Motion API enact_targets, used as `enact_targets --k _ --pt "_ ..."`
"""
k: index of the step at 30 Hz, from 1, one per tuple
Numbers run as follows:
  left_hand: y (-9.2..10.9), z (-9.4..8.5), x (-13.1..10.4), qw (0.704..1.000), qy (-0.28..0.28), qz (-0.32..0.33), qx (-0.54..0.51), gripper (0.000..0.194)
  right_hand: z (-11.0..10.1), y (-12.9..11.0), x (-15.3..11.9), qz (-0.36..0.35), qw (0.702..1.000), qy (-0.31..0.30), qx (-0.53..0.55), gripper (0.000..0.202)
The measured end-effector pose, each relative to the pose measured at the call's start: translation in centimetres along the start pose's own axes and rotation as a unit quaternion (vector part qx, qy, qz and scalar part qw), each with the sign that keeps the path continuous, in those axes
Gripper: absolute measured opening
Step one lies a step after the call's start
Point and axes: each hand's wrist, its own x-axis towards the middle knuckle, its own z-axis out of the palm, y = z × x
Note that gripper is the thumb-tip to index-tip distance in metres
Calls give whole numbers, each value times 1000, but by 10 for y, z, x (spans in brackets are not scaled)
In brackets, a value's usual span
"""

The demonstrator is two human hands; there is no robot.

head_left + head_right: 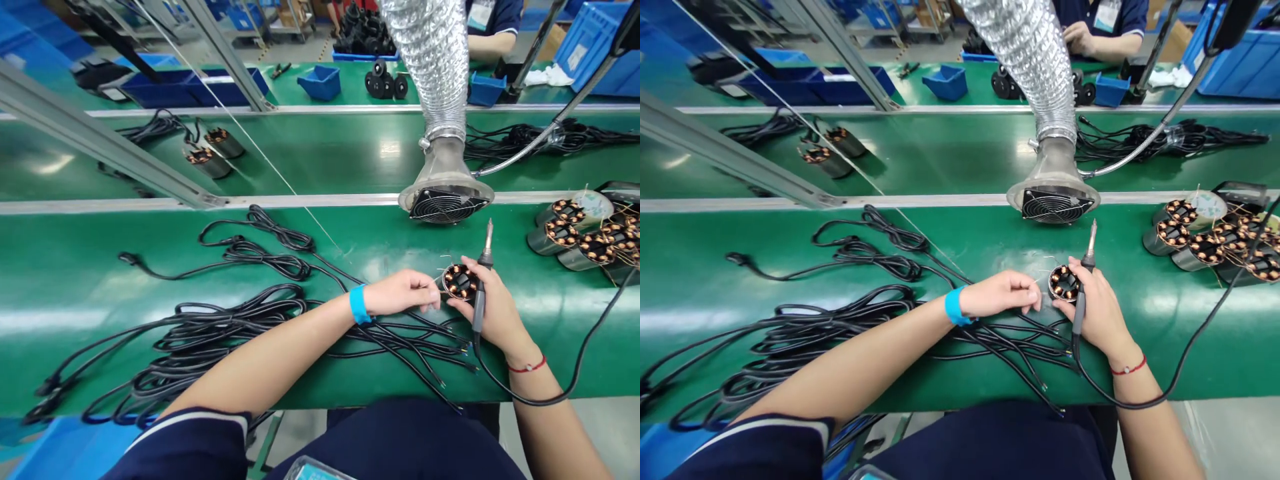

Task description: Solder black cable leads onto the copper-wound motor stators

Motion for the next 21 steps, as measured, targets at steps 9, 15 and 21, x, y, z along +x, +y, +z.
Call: enact_targets --k 9,15,21 --pt "17 -6 -19 936 -63 -9 346 8 -38 -18 -8 68 997 38 18 52" --pt "34 -26 -34 994 -33 16 102 25 -36 -79 -9 84 972 89 200 41" --pt "34 -25 -36 997 -28 27 66 26 -17 -99 6 103 934 136 314 40"
